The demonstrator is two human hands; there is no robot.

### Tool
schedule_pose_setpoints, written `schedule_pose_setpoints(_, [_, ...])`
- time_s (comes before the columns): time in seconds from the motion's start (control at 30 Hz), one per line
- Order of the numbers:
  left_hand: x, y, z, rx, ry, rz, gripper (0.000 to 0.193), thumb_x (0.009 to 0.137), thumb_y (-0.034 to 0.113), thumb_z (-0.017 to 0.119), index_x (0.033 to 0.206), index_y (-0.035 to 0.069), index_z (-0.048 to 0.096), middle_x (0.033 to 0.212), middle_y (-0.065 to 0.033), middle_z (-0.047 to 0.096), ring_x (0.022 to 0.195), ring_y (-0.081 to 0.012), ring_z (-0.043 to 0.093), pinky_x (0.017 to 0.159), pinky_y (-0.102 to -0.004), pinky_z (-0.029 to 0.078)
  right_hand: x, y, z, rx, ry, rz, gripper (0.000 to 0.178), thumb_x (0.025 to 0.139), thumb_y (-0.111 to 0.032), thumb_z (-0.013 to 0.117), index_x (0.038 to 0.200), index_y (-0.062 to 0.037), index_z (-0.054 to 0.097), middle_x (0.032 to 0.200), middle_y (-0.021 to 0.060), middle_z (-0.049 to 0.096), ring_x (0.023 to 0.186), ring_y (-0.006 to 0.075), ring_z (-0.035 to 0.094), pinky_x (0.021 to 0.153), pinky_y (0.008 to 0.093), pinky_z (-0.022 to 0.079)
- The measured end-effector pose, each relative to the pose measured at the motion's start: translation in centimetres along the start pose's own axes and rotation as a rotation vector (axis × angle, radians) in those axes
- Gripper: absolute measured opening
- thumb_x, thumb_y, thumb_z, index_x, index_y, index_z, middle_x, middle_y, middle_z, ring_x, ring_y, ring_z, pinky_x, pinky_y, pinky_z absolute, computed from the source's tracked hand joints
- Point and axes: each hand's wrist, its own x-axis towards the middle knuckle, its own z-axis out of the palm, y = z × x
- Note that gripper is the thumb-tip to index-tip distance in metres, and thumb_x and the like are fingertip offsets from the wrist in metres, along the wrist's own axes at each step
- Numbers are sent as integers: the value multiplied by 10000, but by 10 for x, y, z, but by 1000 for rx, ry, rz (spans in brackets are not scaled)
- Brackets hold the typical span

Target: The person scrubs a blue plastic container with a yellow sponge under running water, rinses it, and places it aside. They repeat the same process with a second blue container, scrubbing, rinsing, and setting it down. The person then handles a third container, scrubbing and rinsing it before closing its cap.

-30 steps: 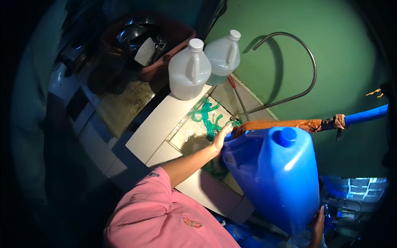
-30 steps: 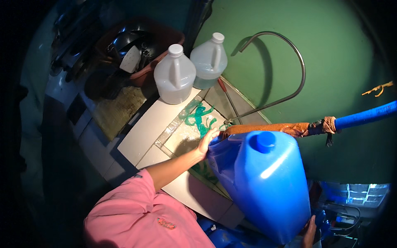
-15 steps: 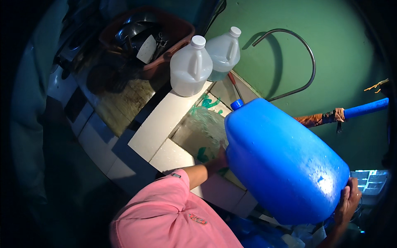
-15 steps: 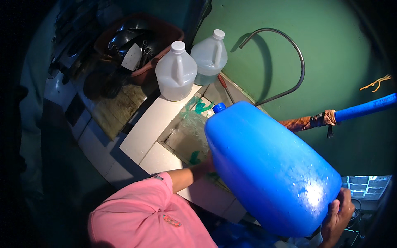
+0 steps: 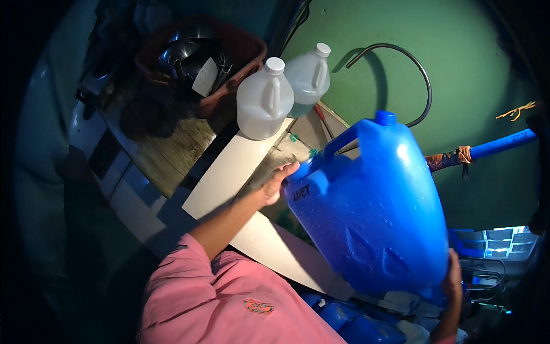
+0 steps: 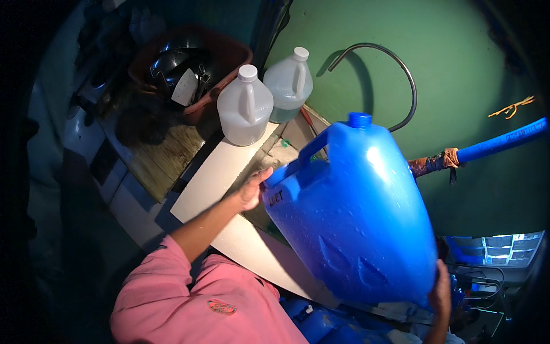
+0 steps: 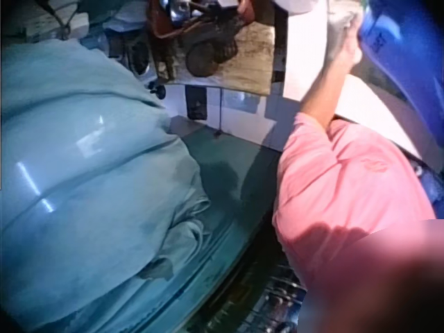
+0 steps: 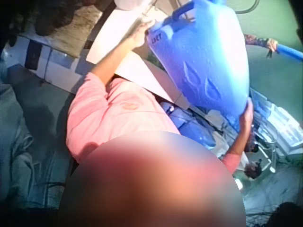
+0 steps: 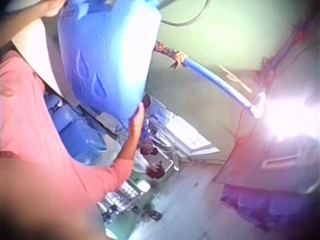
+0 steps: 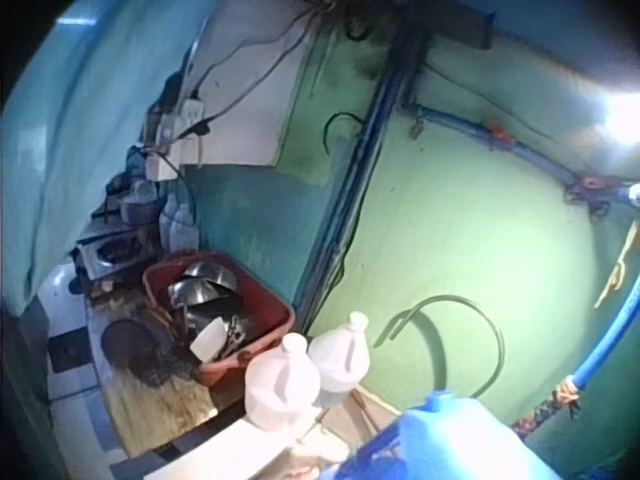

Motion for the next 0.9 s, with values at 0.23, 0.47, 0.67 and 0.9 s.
schedule_pose_setpoints(0.23, [-49,125,67,907,136,844,587,610,283,977,646,58,436,1230,-254,608,1103,-276,624,931,-372,505,84,104,82,-299,-395,215,585,1028,-526,401,1386,-76,511,1213,79,639,1015,245,607,877,420,492])
schedule_pose_setpoints(0.47, [-31,70,103,1350,-9,913,581,534,362,975,637,40,502,1448,-349,475,1342,-488,497,1047,-488,483,160,-9,136,-289,-566,-232,839,979,-627,518,1610,-131,274,1542,94,461,1373,258,466,1120,453,390])
schedule_pose_setpoints(0.67, [2,4,93,1555,-185,958,554,553,380,962,687,24,558,1455,-347,475,1367,-487,469,1112,-504,428,224,43,294,-355,-862,7,717,985,-690,448,1345,-82,568,1335,119,585,1205,241,541,1051,410,431])
schedule_pose_setpoints(0.9, [24,-29,75,1620,-246,820,551,559,423,948,705,22,600,1355,-345,539,1307,-476,509,1084,-500,439,211,5,384,-251,-802,-285,824,1000,-690,409,1292,45,640,1170,191,705,1051,241,656,987,372,495])
